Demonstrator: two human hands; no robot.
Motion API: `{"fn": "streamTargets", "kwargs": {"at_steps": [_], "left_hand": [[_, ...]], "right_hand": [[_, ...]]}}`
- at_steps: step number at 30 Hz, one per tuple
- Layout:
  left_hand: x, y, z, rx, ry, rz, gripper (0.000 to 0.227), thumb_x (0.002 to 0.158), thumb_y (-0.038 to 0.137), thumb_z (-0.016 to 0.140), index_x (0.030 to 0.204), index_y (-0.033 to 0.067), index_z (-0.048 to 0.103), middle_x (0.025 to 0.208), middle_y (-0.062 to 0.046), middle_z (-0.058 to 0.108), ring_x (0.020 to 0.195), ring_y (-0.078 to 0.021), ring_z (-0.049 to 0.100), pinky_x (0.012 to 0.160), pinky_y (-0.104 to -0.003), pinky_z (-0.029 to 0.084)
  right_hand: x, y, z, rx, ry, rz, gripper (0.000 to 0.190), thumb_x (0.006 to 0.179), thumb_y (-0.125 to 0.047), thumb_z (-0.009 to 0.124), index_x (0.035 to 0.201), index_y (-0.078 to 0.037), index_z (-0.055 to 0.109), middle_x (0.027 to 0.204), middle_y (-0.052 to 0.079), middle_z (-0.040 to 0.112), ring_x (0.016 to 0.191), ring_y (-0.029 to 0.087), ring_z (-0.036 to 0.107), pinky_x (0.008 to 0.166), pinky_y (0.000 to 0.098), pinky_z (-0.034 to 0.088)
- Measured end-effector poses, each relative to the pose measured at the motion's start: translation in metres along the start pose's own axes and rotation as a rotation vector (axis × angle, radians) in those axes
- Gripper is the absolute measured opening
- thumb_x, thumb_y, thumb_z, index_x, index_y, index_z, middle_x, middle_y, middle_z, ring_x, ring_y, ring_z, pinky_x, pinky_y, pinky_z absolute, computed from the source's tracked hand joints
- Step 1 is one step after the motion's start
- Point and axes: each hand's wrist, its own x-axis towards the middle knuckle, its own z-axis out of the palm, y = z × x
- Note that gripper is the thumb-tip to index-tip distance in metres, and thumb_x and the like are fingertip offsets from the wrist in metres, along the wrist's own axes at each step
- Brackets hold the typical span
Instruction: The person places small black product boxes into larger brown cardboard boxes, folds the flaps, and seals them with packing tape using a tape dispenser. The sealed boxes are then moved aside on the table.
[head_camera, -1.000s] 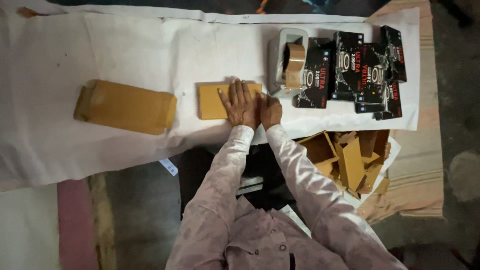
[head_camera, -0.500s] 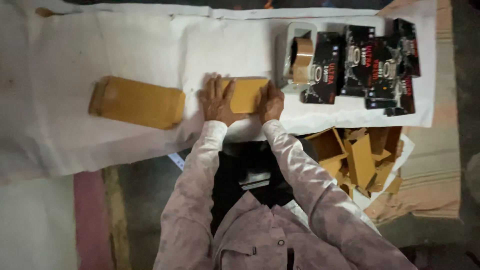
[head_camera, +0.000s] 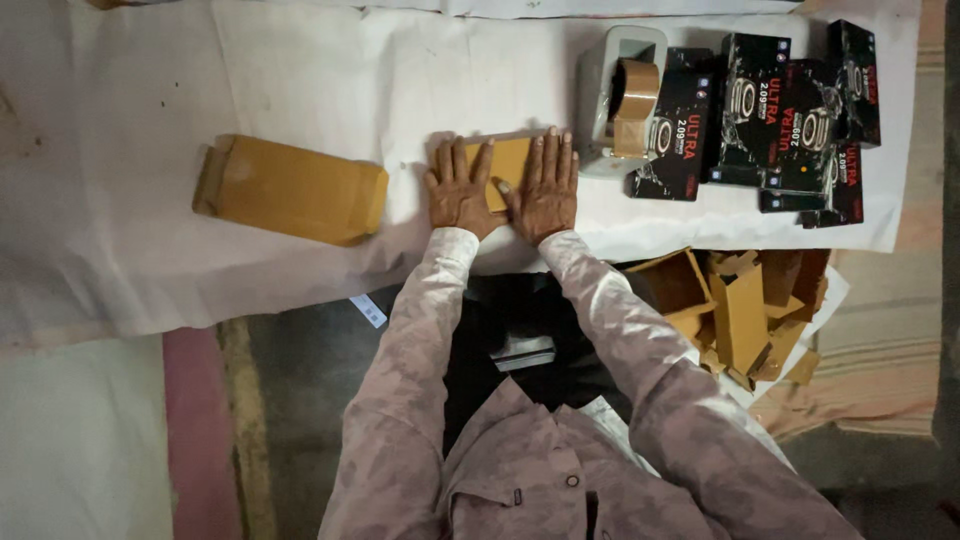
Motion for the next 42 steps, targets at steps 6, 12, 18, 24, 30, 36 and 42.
{"fn": "streamTargets", "kwargs": {"at_steps": [6,12,18,24,30,36,42], "left_hand": [[-0.006,0.002,-0.007,-0.016,-0.016,0.008,0.125,0.055,0.067,0.085,0.159,0.0242,0.032,0.160,-0.022,0.031,0.150,-0.0417,0.023,0.110,-0.063,0.030],[-0.005,0.004,-0.004,-0.084,0.011,-0.004,0.126,0.054,0.078,0.084,0.157,0.0238,0.035,0.159,-0.021,0.032,0.149,-0.0409,0.022,0.107,-0.065,0.030],[-0.005,0.004,-0.008,-0.051,0.025,0.009,0.125,0.053,0.074,0.085,0.157,0.0233,0.038,0.158,-0.020,0.032,0.148,-0.0418,0.023,0.109,-0.063,0.030],[-0.006,0.003,-0.008,-0.048,-0.035,-0.011,0.126,0.052,0.068,0.088,0.159,0.0261,0.034,0.160,-0.019,0.030,0.149,-0.0410,0.023,0.107,-0.062,0.030],[0.000,0.002,-0.005,-0.004,-0.021,-0.005,0.125,0.055,0.068,0.088,0.159,0.0267,0.033,0.161,-0.020,0.029,0.150,-0.0405,0.021,0.111,-0.062,0.028],[-0.003,0.000,-0.008,-0.020,-0.043,-0.018,0.128,0.051,0.076,0.084,0.157,0.0243,0.034,0.160,-0.018,0.031,0.150,-0.0391,0.022,0.109,-0.062,0.029],[0.002,0.003,-0.008,-0.003,-0.055,-0.031,0.129,0.054,0.076,0.082,0.160,0.0219,0.034,0.159,-0.018,0.034,0.150,-0.0386,0.025,0.108,-0.062,0.030]], "right_hand": [[-0.029,0.014,-0.004,0.154,0.023,-0.156,0.085,0.108,-0.059,0.042,0.160,0.007,0.028,0.170,0.027,0.019,0.160,0.044,0.013,0.132,0.0536,0.015],[-0.046,0.045,-0.001,0.646,0.059,-0.094,0.066,0.112,-0.050,0.038,0.163,-0.009,0.031,0.170,0.028,0.022,0.158,0.044,0.018,0.128,0.0492,0.021],[-0.054,0.059,0.004,0.584,0.024,-0.006,0.058,0.111,-0.044,0.037,0.161,-0.015,0.039,0.166,0.024,0.033,0.157,0.040,0.025,0.128,0.0472,0.025],[-0.063,0.056,-0.017,0.429,0.038,-0.162,0.064,0.111,-0.049,0.042,0.161,-0.010,0.038,0.170,0.026,0.023,0.159,0.044,0.021,0.130,0.0470,0.023],[0.016,0.032,0.000,0.016,-0.089,-0.230,0.095,0.101,-0.066,0.045,0.159,0.006,0.026,0.167,0.025,0.020,0.156,0.041,0.011,0.126,0.0521,0.014],[0.047,0.020,0.009,0.086,-0.142,-0.134,0.081,0.105,-0.060,0.041,0.159,0.001,0.035,0.165,0.023,0.031,0.156,0.040,0.020,0.127,0.0551,0.019],[0.020,0.021,0.007,-0.023,0.066,-0.245,0.076,0.107,-0.055,0.046,0.154,0.003,0.042,0.157,0.030,0.038,0.151,0.050,0.024,0.122,0.0563,0.023]]}}
